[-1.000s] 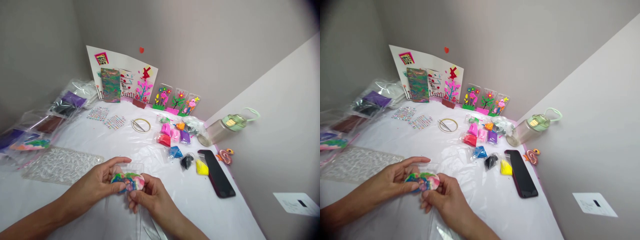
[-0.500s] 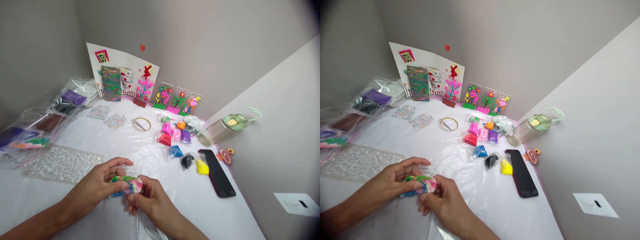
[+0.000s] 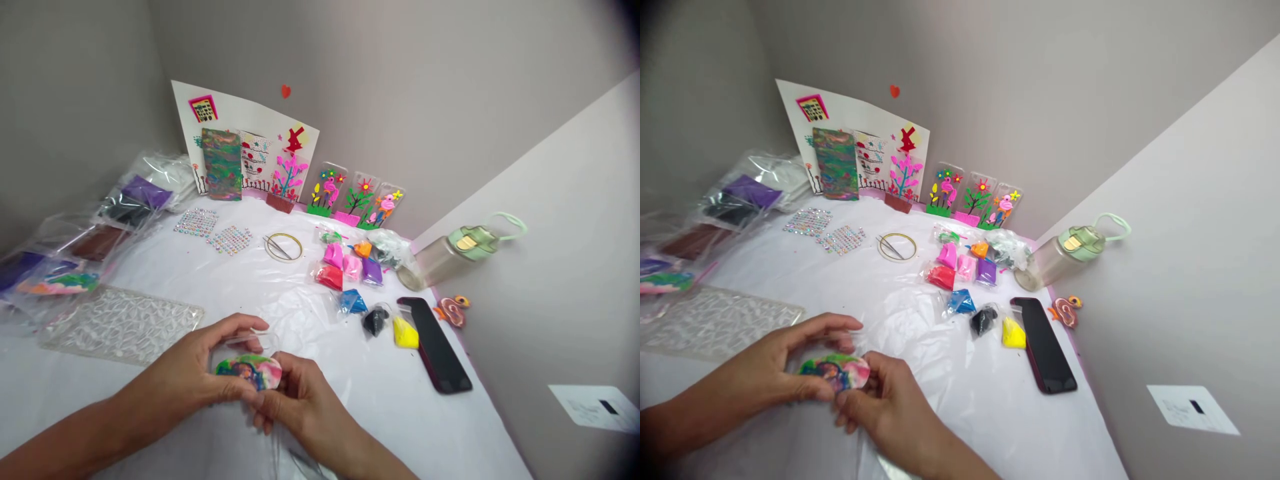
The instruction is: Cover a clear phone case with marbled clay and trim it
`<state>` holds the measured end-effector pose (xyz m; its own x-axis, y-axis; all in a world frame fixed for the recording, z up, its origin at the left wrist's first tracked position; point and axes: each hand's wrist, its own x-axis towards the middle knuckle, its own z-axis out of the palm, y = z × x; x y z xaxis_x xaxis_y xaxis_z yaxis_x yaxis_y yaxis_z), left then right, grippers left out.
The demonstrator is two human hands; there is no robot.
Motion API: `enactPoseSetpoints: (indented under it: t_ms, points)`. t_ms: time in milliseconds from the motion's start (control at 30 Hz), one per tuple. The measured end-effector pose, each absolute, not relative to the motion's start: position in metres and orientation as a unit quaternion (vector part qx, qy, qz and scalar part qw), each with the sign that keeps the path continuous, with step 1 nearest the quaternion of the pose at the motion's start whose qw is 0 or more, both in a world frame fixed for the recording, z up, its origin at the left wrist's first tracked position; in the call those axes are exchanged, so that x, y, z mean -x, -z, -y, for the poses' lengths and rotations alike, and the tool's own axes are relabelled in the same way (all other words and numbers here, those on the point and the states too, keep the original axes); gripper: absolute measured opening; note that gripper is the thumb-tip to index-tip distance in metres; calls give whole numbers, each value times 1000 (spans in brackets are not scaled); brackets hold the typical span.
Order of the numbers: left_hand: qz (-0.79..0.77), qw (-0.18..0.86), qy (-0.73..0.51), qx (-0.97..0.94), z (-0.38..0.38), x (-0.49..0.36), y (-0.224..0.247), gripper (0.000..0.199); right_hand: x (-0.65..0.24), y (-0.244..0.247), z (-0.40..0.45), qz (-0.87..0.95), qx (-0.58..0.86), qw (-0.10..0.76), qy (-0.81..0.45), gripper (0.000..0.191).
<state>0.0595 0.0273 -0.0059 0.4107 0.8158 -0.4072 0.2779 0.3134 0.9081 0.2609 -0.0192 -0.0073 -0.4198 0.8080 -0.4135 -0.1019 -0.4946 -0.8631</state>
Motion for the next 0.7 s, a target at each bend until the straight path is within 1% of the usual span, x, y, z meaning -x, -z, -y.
enactPoseSetpoints:
  t_ms: [100,233,400,433,467,533,567,600,700]
  points:
    - [-522,621,-190,-553,-23,-67,-1,40,-260,9,21,405,443,299,-742,34]
    - [-511,616,-196,-567,-21,-68,-3,30,-260,9,22,409,443,293,-742,25]
    - [-483,647,-179,-561,-29,-61,-4,20,-261,7,20,404,442,285,-748,25]
    - [-478,656,-177,-557,-30,-60,-5,20,-261,7,19,404,442,284,-749,25]
    - [-474,661,-180,-554,-30,-60,-5,24,-261,7,20,405,442,284,-749,25]
    - [-475,659,-192,-550,-29,-62,-6,42,-261,7,20,414,439,285,-744,24]
    - [-479,656,-197,-549,-27,-64,-6,47,-262,7,21,421,437,284,-743,23]
    - [-483,653,-197,-549,-25,-65,-7,47,-262,7,22,428,433,282,-742,21]
    - [-493,649,-190,-548,-19,-69,-8,34,-262,5,23,443,427,269,-741,17]
